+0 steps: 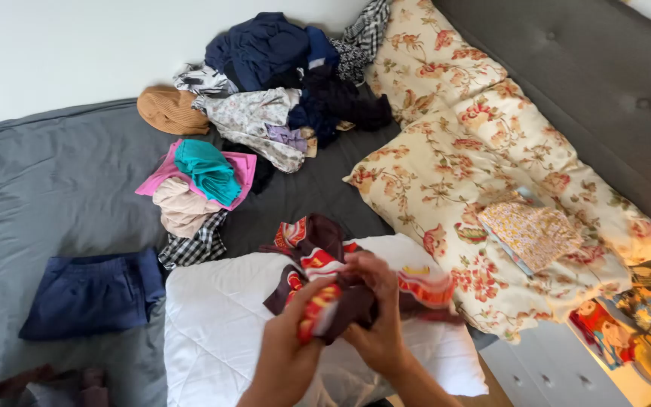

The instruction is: The person folds several items of clothing, including a gray shirt, a maroon and white t-shirt, and a teal shirt, on a white pillow placed on a bed. After folding each item, the person stacks them on a nearby surface.

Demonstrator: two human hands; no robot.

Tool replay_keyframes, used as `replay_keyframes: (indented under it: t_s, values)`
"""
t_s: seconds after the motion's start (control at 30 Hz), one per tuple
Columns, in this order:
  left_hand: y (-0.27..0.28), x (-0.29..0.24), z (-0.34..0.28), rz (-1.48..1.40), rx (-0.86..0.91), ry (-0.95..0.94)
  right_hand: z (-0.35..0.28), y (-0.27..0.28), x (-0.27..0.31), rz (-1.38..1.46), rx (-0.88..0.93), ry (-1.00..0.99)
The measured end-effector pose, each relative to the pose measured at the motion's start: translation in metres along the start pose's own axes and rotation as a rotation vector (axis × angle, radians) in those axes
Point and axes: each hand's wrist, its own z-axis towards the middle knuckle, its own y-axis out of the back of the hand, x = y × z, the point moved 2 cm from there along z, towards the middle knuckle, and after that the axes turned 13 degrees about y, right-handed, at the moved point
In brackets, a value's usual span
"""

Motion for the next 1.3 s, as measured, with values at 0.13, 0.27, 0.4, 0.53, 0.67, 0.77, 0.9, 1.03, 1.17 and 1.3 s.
replay_keyframes:
  t_s: [0.13,0.27,0.4,0.53,0.67,0.77,0.9,1.03,1.17,1.3]
  values:
    - [0.033,-0.014,-0.025,-0.428,-0.131,-0.078,-0.073,-0.011,-0.030,0.123,0.029,-0.196]
    - [0.081,-0.005,-0.041,-0.256,-0.458,-0.271,-0.126,-0.002,-0.085,-0.130,0.040,-0.603]
    - [0.113,-0.007,-0.019,-0.301,-0.542,-0.395,-0.128,0.039,-0.144,-0.007,0.230,-0.646]
    - [0.144,0.021,0.028,0.280,-0.696,-0.163,-0.129,0.098,-0.197,-0.259,0.599,-0.916]
    - [0.162,0.070,0.081,-0.232,-0.494,0.190,-0.072,0.134,-0.196,-0.007,0.291,-1.157]
    - [0.157,0.022,0.107,-0.607,-0.359,0.263,-0.029,0.166,-0.238,0.016,-0.081,-0.939]
    - [0.171,-0.015,0.120,-0.812,-0.265,0.058,0.080,0.190,-0.177,0.119,-0.619,-0.664]
    - [0.176,-0.053,0.091,-0.897,-0.094,-0.260,0.092,0.222,-0.136,0.392,-0.591,-0.201]
    - [0.225,0.082,0.061,-0.680,-0.151,-0.114,0.073,0.191,-0.063,0.769,-0.090,-0.293]
    - [0.216,0.239,0.002,-0.428,-0.006,-0.005,-0.077,0.198,-0.126,0.477,0.191,-0.984]
